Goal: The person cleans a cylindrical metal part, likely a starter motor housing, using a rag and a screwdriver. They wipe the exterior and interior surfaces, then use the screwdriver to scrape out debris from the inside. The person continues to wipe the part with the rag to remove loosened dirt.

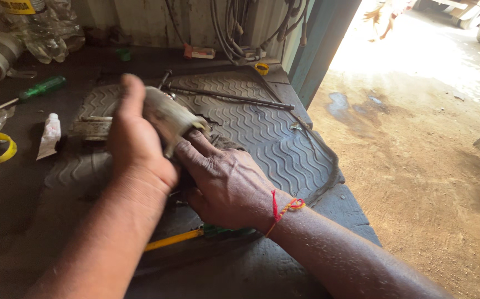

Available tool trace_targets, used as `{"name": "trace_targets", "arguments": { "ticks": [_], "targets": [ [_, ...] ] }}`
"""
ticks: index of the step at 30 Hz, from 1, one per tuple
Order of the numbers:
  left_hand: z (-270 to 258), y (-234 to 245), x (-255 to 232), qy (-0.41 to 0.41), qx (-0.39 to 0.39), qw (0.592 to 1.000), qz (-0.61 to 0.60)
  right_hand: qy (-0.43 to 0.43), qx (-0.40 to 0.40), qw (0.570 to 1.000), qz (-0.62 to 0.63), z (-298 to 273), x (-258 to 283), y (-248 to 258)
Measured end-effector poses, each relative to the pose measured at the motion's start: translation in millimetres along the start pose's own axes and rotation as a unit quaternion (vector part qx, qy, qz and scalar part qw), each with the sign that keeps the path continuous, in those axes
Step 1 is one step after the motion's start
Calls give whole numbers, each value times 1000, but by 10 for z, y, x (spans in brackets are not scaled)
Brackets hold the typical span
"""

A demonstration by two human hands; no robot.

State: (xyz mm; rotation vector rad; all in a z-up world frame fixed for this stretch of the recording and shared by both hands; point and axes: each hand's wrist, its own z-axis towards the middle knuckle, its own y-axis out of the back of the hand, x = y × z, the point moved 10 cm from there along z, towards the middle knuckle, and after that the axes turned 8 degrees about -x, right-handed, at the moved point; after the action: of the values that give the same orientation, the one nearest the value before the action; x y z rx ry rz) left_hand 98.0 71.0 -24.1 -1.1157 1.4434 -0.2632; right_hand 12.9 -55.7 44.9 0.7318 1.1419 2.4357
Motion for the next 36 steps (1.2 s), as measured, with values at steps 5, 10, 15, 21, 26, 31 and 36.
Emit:
{"name": "trace_targets", "arguments": {
  "ticks": [5,10,15,21,26,31,36],
  "targets": [
    [-258,-276,27,-130,98,985,63,-76,61,992,-82,0,-286,-126],
    [-328,-230,18,-142,57,986,60,3,-5,999,52,6,-88,21],
    [-338,-217,20,-86,45,994,44,15,31,993,116,7,-42,8],
    [-281,-259,-312,-101,82,991,21,-115,91,970,192,-57,-115,-32],
    [-204,-79,-209,-67,14,997,24,41,14,997,62,-5,94,43],
    [-259,-220,-22,-152,64,983,84,-27,93,990,-100,-10,-290,-234],
    [-225,-156,62,-117,16,992,54,-39,56,997,17,-29,-376,-190]
  ]
}}
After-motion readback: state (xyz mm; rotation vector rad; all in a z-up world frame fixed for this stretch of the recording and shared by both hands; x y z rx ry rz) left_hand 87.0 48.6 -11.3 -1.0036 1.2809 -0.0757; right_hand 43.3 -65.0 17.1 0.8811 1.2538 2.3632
